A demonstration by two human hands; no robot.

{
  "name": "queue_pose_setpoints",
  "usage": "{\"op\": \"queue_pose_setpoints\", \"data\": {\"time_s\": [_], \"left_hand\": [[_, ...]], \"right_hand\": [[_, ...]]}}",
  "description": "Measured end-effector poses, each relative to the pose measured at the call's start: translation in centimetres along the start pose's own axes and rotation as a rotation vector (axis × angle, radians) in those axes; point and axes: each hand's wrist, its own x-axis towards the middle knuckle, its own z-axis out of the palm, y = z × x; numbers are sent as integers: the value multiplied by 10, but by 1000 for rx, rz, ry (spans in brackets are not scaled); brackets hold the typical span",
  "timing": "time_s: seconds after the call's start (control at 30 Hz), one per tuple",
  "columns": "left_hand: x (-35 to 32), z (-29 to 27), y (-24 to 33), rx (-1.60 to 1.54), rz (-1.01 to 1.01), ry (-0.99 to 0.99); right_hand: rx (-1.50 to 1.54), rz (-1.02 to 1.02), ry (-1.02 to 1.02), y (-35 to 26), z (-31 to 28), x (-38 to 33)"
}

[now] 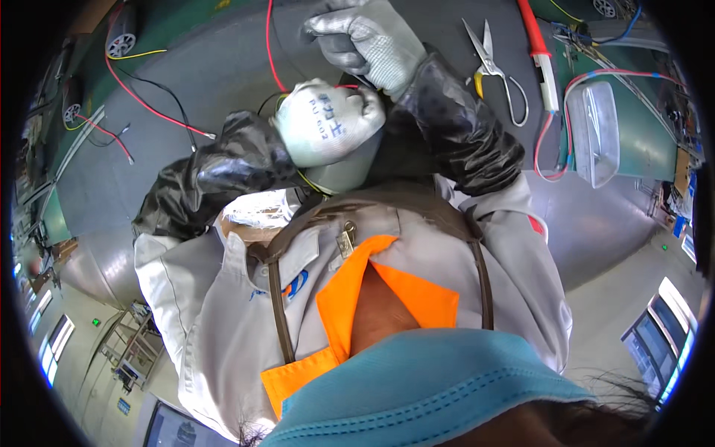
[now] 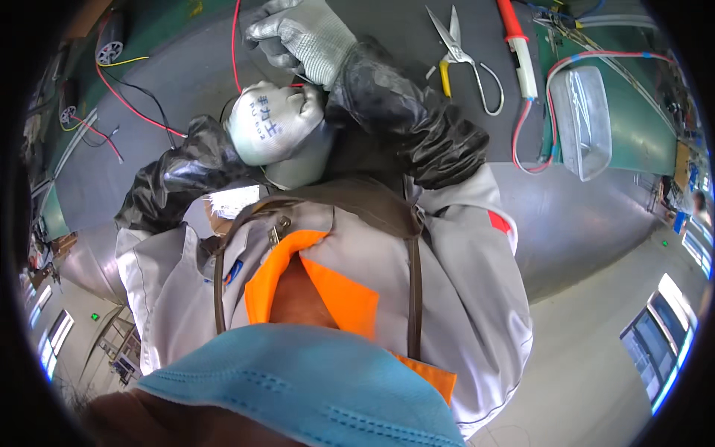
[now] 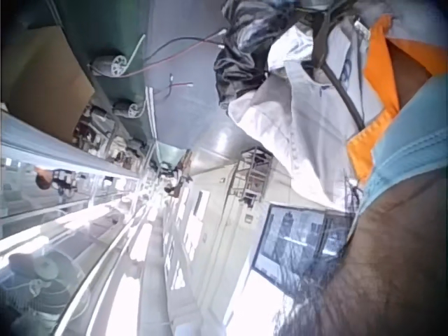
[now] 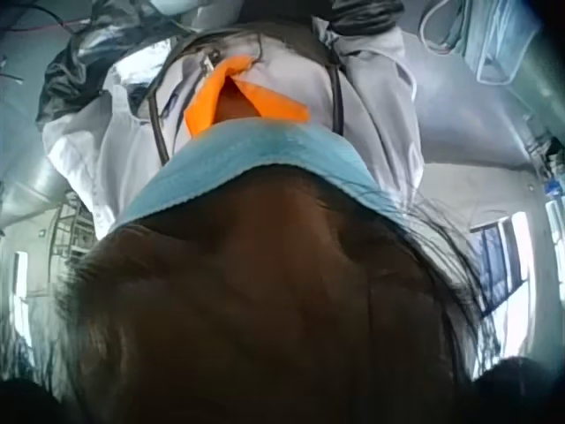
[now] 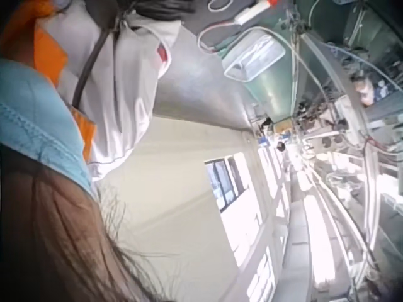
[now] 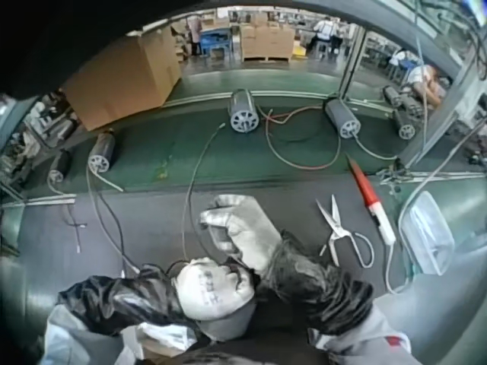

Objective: Assembling and wiring electrical motors at a manual assembly station.

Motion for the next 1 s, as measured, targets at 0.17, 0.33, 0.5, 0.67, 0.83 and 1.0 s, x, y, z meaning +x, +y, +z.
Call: {"op": "queue_pose_setpoints", "data": {"time_s": [0.17,0.33,0.5,0.67,0.83,1.0], "left_hand": [[-13,-2,8,218,-141,6],[-20,-15,5,17,-420,99],[3,8,-31,-258,-207,326],[15,3,-65,-1257,-584,-15],[12,-19,-62,-1698,-743,105],[27,-4,-72,-1619,-655,79]], "right_hand": [[-481,-117,168,-42,-2,-30],[-1855,-552,763,-27,-120,-127],[-1868,-256,752,31,-91,-210],[-1819,4,610,33,-72,-268],[-1223,-53,717,19,-101,-275],[-870,89,368,-23,-88,-222]]}}
